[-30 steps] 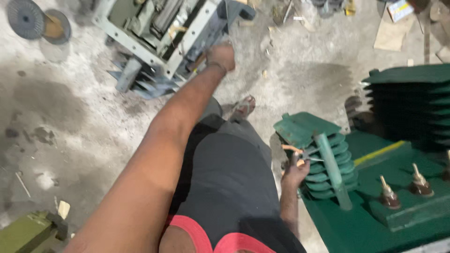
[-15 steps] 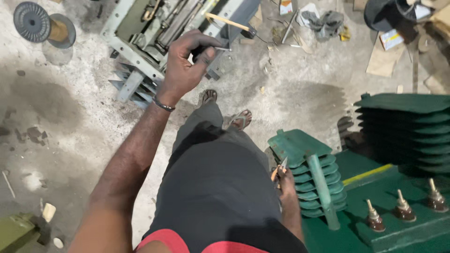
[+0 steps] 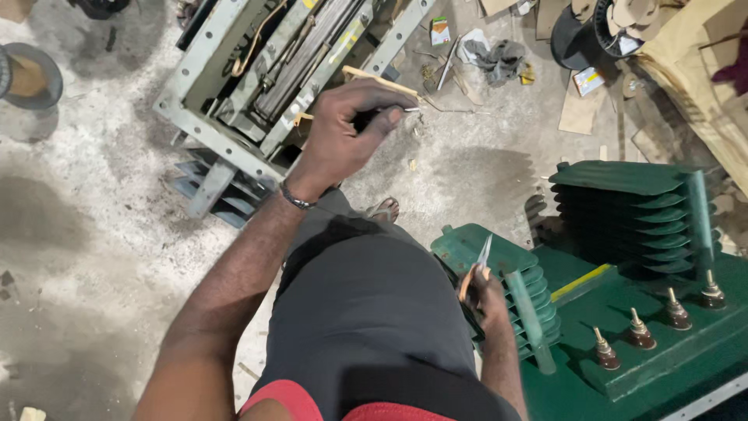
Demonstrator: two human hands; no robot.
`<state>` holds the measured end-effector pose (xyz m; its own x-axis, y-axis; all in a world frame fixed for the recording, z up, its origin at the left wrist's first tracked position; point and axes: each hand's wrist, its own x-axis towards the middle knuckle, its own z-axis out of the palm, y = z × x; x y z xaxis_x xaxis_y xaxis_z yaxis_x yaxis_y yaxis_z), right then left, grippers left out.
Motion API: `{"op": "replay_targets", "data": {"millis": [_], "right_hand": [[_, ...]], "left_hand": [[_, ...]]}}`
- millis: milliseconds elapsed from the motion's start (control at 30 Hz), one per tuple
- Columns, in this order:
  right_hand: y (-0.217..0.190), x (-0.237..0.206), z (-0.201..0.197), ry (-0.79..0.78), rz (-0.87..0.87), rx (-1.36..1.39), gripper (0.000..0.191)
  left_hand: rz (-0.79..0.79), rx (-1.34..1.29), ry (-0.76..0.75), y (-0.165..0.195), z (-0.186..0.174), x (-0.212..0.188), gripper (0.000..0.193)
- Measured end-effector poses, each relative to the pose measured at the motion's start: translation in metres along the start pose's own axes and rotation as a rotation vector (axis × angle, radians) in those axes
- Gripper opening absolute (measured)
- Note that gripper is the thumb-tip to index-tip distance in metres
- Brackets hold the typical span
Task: The person stands at a workbench in a workshop and uses pliers to hold small brass and metal fittings while shaping them with a file. They work on parts next to a green transformer-style unit, occasionally reaching into its frame, and continue filing and fitting the components.
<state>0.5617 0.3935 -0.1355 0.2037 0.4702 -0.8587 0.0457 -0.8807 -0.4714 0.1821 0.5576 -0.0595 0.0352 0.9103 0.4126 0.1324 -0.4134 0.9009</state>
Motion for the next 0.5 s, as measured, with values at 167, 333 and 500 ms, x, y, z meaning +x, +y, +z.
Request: {"op": "replay_targets", "data": {"millis": [167, 333, 500], "right_hand": [[-0.074, -0.014, 0.055, -0.065, -0.527, -0.022, 0.03], [-0.148, -0.059, 0.118, 0.169, -1.007, -0.329, 0.012], [-0.192, -0.09, 0.145, 0.316, -1.143, -0.517, 0.017]], "left_hand": [[-0.175, -0.132, -0.109, -0.012, 0.001, 0.021, 0.009], [-0.332, -0.304, -0.143, -0.005, 0.008, 0.032, 0.013], [-0.543, -0.42, -0.159, 0.004, 0.012, 0.041, 0.014]]}}
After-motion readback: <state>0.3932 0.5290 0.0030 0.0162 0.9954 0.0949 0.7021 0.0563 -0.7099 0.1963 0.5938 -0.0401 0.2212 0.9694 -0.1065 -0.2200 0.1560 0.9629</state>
